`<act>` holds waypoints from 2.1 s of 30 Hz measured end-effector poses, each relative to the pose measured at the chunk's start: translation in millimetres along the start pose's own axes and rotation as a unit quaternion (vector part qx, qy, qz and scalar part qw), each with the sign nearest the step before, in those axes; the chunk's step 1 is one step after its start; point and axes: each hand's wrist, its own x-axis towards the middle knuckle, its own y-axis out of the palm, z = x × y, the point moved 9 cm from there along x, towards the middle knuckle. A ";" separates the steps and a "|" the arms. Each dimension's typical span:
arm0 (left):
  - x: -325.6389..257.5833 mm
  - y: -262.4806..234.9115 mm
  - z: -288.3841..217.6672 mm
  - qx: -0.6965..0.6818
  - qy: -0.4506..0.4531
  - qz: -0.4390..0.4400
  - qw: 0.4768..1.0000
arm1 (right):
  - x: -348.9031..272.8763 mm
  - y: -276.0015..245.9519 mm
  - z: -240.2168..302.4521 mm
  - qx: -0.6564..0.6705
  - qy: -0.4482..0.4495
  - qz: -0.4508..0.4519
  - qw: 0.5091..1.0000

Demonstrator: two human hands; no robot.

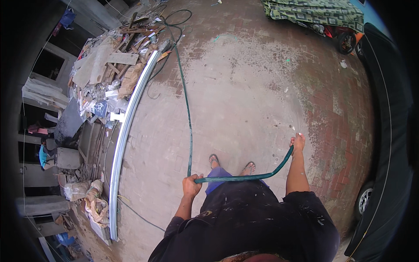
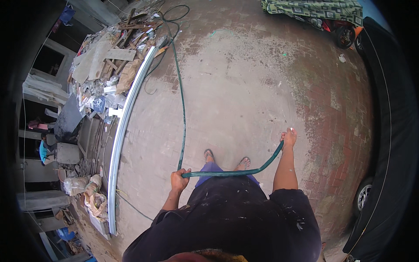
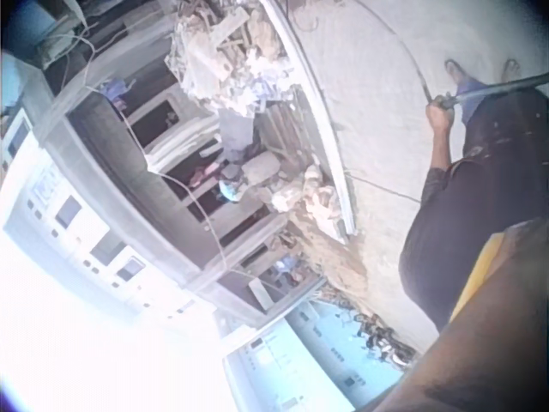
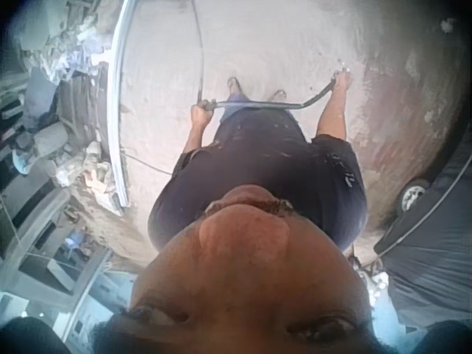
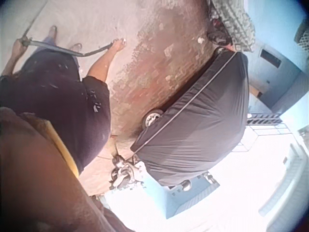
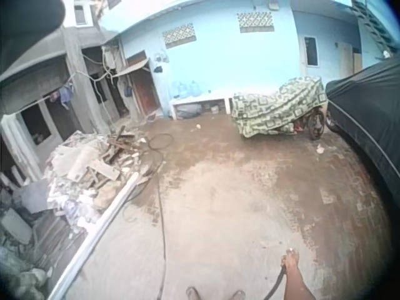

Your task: The person picks up a green garden hose and sprays water across a cluttered tiled floor, moving around debris and parked vehicles. The person continues to hose down different sections of the floor, rinsing away dust and dirt.

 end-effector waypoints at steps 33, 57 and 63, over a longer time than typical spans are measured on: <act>78.8 -66.0 190.0 -0.178 -0.118 -0.078 0.974 | -164.3 437.0 -3.6 -0.315 -0.081 0.252 0.911; 64.6 -64.8 209.1 -0.156 -0.072 -0.042 0.984 | -144.7 253.3 -34.5 -0.158 -0.075 0.094 0.980; 30.6 -55.1 182.6 -0.135 -0.023 -0.009 0.990 | -170.0 215.3 -68.3 -0.182 -0.010 0.173 0.968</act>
